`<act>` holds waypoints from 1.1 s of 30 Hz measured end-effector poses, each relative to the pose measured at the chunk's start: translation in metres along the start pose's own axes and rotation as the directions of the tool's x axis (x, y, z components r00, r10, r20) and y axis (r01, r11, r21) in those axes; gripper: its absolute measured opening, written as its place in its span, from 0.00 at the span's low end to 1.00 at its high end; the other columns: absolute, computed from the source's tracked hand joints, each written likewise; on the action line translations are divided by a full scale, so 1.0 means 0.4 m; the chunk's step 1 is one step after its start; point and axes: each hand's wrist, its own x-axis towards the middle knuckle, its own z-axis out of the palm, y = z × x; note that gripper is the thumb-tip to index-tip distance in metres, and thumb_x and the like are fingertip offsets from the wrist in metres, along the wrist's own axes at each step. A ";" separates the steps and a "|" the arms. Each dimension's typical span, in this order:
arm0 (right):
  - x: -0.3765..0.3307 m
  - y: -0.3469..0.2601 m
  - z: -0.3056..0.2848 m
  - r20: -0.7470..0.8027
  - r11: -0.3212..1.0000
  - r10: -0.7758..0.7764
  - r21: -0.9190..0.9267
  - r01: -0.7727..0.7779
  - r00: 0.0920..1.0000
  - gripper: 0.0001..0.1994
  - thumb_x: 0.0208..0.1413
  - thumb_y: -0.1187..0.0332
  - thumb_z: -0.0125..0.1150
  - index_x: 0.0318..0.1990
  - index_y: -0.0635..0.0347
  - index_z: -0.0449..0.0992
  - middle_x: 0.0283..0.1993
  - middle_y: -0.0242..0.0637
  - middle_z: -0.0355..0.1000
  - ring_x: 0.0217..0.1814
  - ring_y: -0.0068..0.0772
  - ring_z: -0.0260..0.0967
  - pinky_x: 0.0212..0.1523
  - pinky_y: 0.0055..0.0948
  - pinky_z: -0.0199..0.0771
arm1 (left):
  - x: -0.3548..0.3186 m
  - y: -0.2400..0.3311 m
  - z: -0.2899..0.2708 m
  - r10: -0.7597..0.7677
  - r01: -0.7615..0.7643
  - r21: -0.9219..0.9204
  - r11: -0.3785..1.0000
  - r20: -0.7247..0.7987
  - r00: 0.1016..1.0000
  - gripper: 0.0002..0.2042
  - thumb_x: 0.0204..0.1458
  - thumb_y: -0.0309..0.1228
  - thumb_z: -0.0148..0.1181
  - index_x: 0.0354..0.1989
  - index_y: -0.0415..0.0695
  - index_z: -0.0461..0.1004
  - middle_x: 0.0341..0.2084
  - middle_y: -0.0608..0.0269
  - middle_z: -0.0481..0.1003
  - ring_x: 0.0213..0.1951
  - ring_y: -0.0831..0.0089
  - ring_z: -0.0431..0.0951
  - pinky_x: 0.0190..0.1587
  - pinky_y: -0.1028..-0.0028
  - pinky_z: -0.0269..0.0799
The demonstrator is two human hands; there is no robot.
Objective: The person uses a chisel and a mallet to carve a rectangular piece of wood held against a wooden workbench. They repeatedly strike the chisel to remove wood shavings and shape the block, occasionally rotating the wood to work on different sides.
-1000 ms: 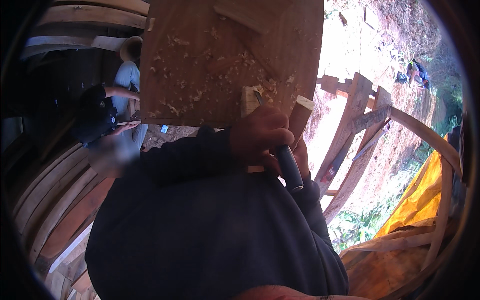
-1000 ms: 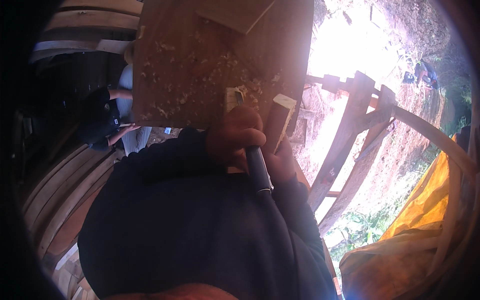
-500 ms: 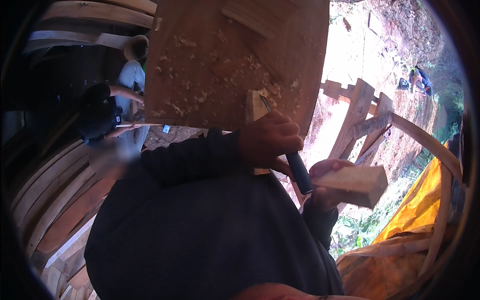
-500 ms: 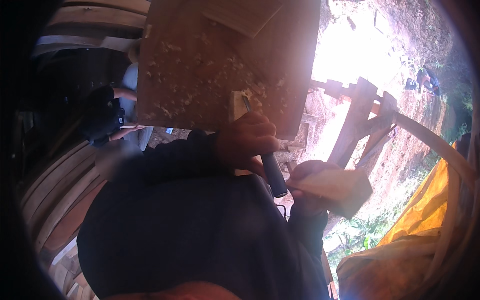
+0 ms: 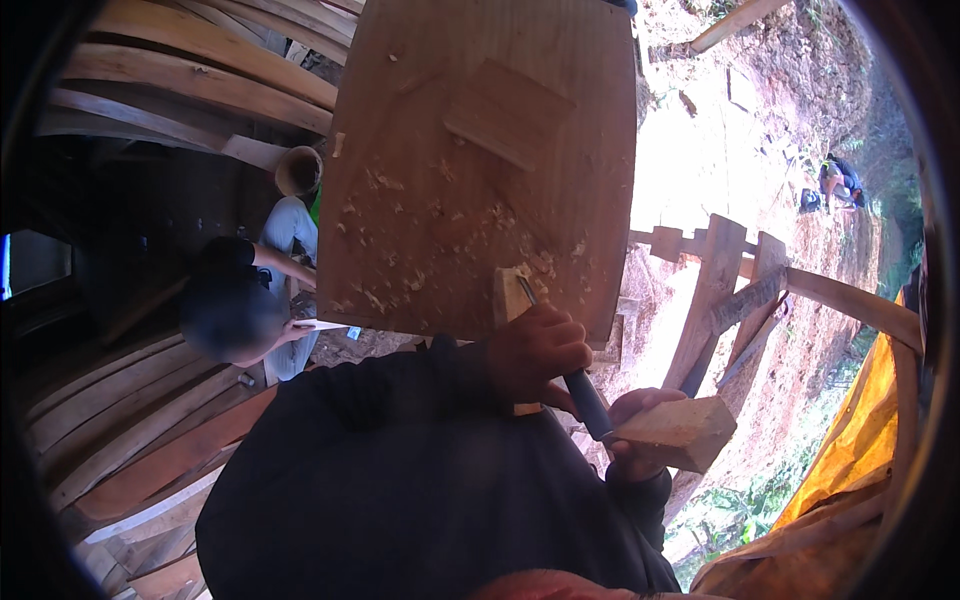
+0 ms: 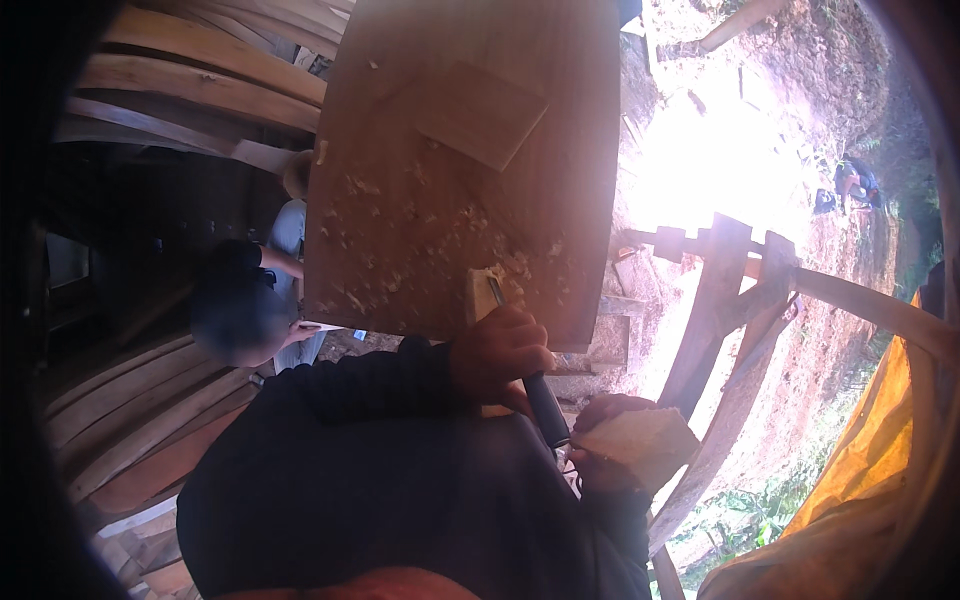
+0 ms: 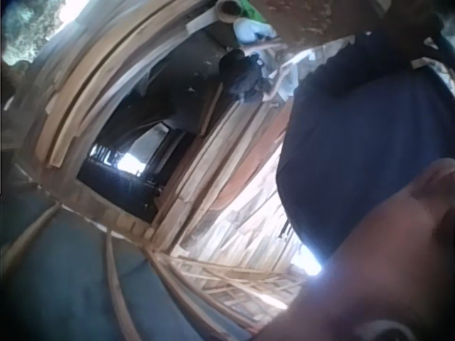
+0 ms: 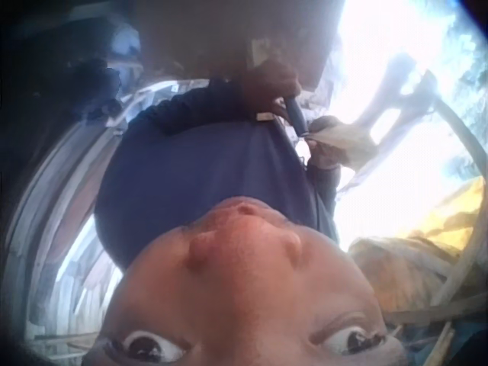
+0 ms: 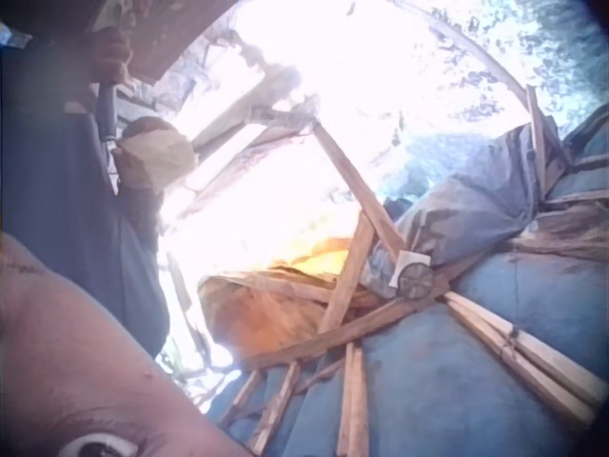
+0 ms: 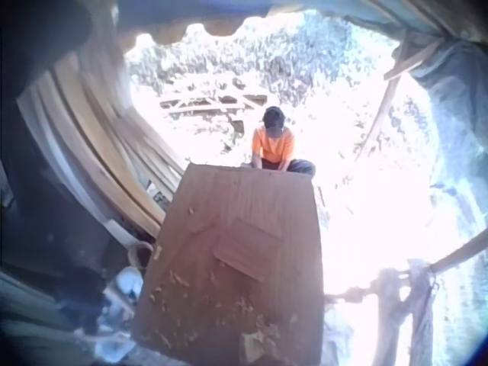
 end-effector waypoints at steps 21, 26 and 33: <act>0.042 0.056 -0.016 0.033 0.996 -0.021 0.088 0.018 0.999 0.30 0.38 0.77 0.81 0.50 0.64 0.70 0.36 0.37 0.74 0.35 0.29 0.73 0.33 0.27 0.74 | 0.018 0.007 -0.010 -0.021 0.021 -0.011 1.000 -0.025 0.999 0.25 0.44 0.53 0.72 0.38 0.48 0.68 0.31 0.62 0.70 0.36 0.57 0.74 0.43 0.60 0.66; 0.042 0.038 -0.008 -0.010 0.997 0.073 -0.004 -0.073 0.997 0.33 0.35 0.58 0.85 0.45 0.63 0.70 0.36 0.37 0.74 0.33 0.28 0.72 0.31 0.27 0.72 | 0.016 0.009 -0.006 -0.043 0.043 -0.014 0.999 -0.018 0.999 0.26 0.43 0.53 0.72 0.38 0.48 0.69 0.31 0.62 0.70 0.36 0.56 0.74 0.43 0.59 0.66; 0.045 0.052 -0.067 0.110 0.901 -0.173 -0.384 0.203 0.979 0.23 0.43 0.64 0.81 0.43 0.65 0.76 0.32 0.37 0.76 0.34 0.31 0.74 0.33 0.28 0.72 | 0.018 -0.005 0.008 -0.041 0.039 -0.028 0.999 -0.064 0.997 0.26 0.45 0.56 0.71 0.35 0.48 0.69 0.28 0.61 0.69 0.32 0.58 0.71 0.39 0.61 0.64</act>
